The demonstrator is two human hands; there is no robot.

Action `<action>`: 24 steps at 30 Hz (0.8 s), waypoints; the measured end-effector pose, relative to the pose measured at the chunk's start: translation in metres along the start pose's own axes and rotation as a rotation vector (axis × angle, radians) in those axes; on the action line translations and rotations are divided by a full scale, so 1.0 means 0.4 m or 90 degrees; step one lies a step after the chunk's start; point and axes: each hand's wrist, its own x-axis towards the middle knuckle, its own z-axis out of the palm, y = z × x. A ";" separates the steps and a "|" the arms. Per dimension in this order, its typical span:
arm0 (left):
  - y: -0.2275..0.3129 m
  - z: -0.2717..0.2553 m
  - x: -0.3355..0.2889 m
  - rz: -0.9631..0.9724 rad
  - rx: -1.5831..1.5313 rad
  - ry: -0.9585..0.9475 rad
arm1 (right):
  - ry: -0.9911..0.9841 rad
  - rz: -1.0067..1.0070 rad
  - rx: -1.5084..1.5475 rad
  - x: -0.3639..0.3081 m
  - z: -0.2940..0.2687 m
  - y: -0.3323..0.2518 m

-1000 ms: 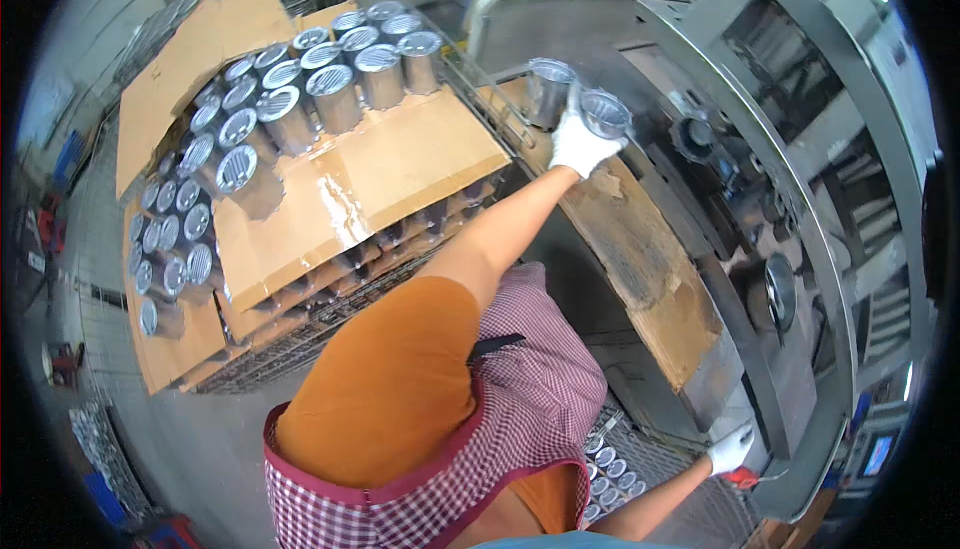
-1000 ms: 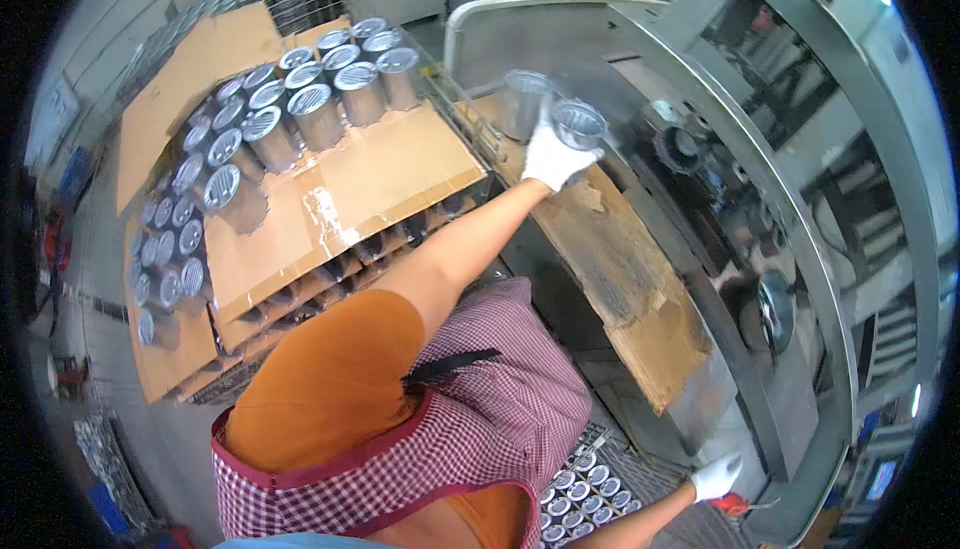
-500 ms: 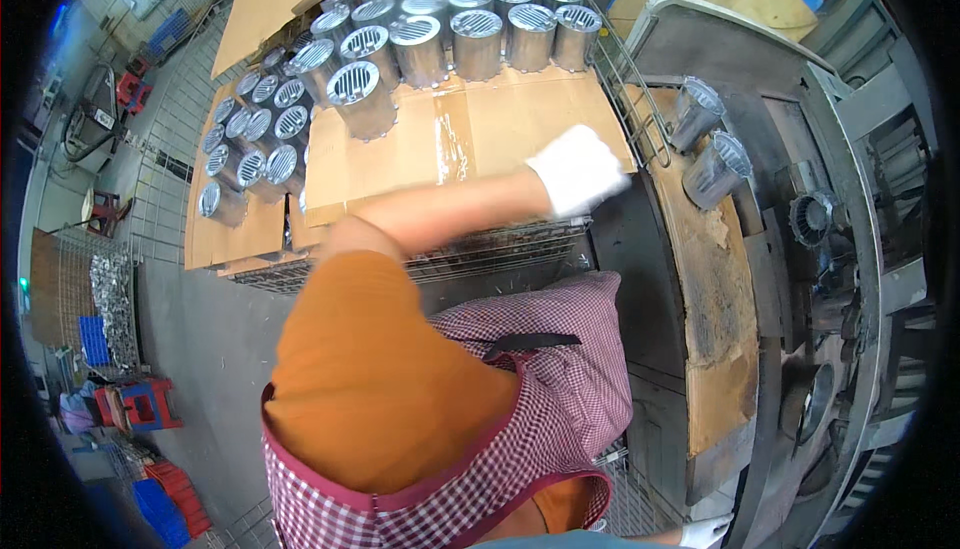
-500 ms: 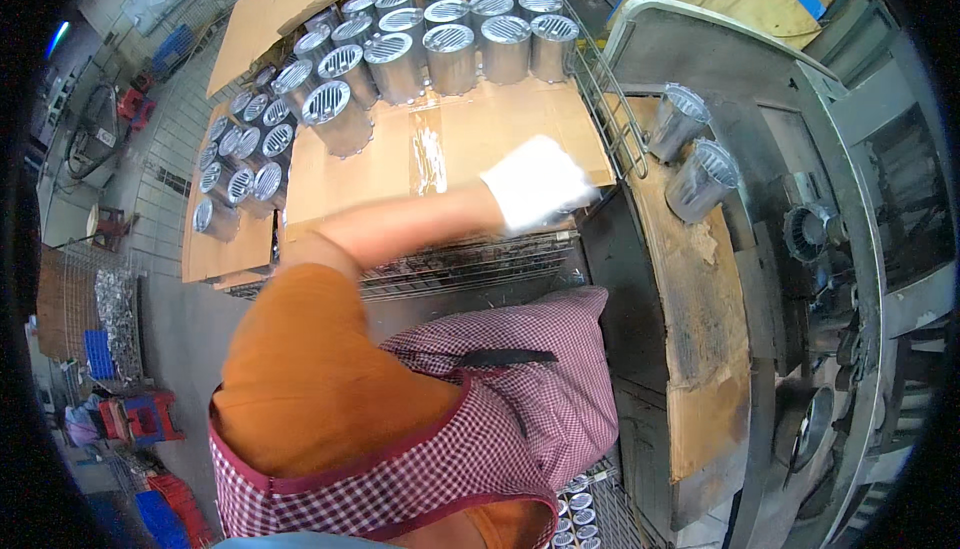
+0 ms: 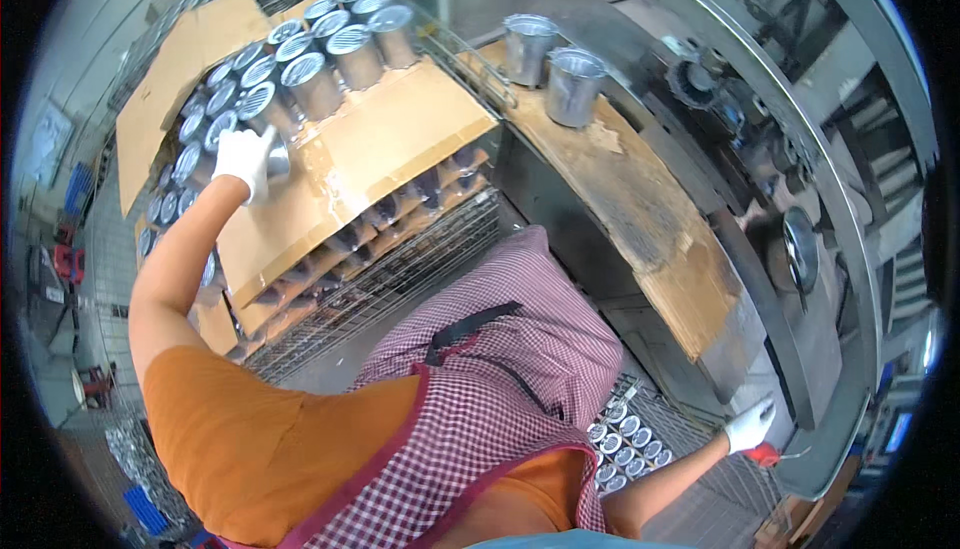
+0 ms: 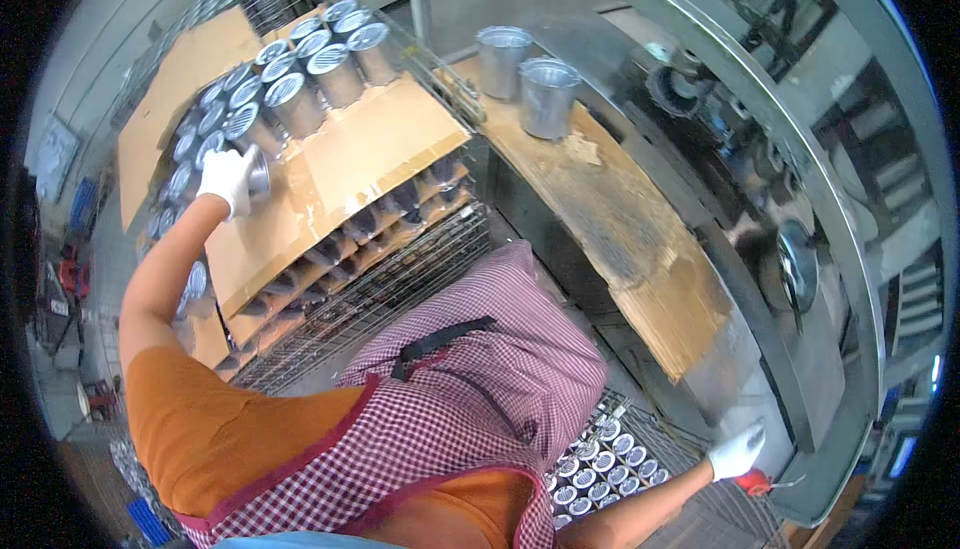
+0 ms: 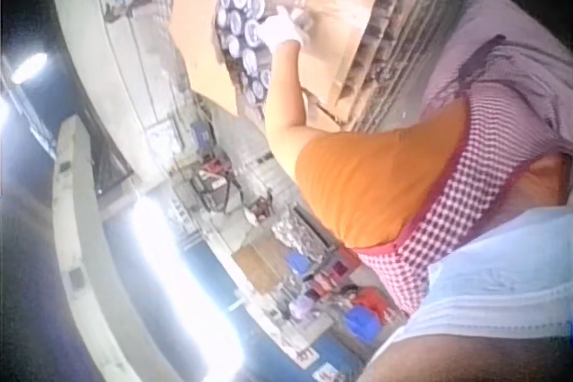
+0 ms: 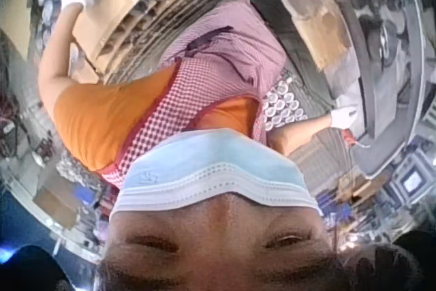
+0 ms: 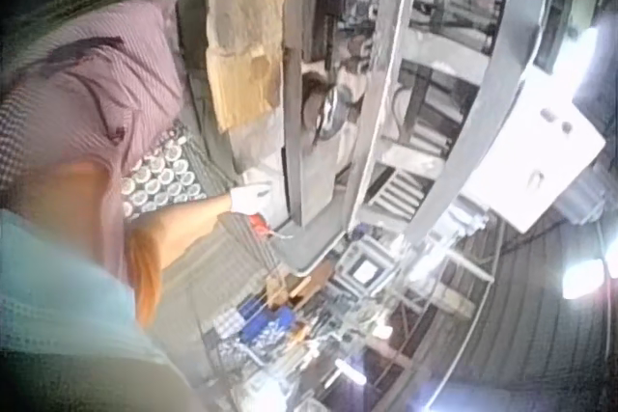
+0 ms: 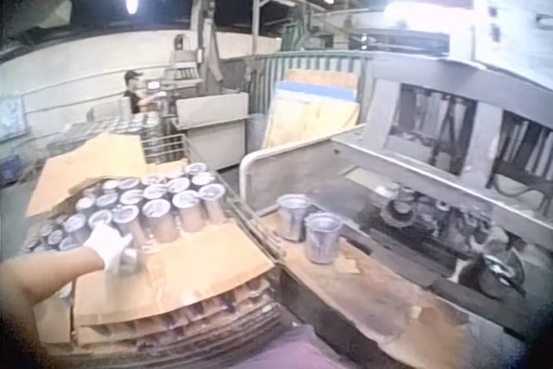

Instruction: The worker picks up metal motor housings from a storage area, places them into a machine fixture, uses a manual pressure applicator to apply a substance inside, and سپس stacks the completed parts into a large metal crate.

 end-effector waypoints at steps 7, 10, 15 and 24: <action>0.335 -0.268 0.063 0.356 -1.151 0.374 | -0.005 0.031 -0.003 -0.003 -0.023 -0.055; 0.610 -0.420 0.063 0.460 -1.333 0.520 | -0.016 0.046 -0.002 -0.003 -0.024 -0.045; 0.993 -0.573 0.091 0.156 -1.376 0.562 | -0.024 0.050 0.069 -0.011 -0.021 -0.037; 1.129 -0.616 0.048 -0.198 -1.128 0.514 | -0.018 0.044 0.042 -0.031 -0.038 -0.066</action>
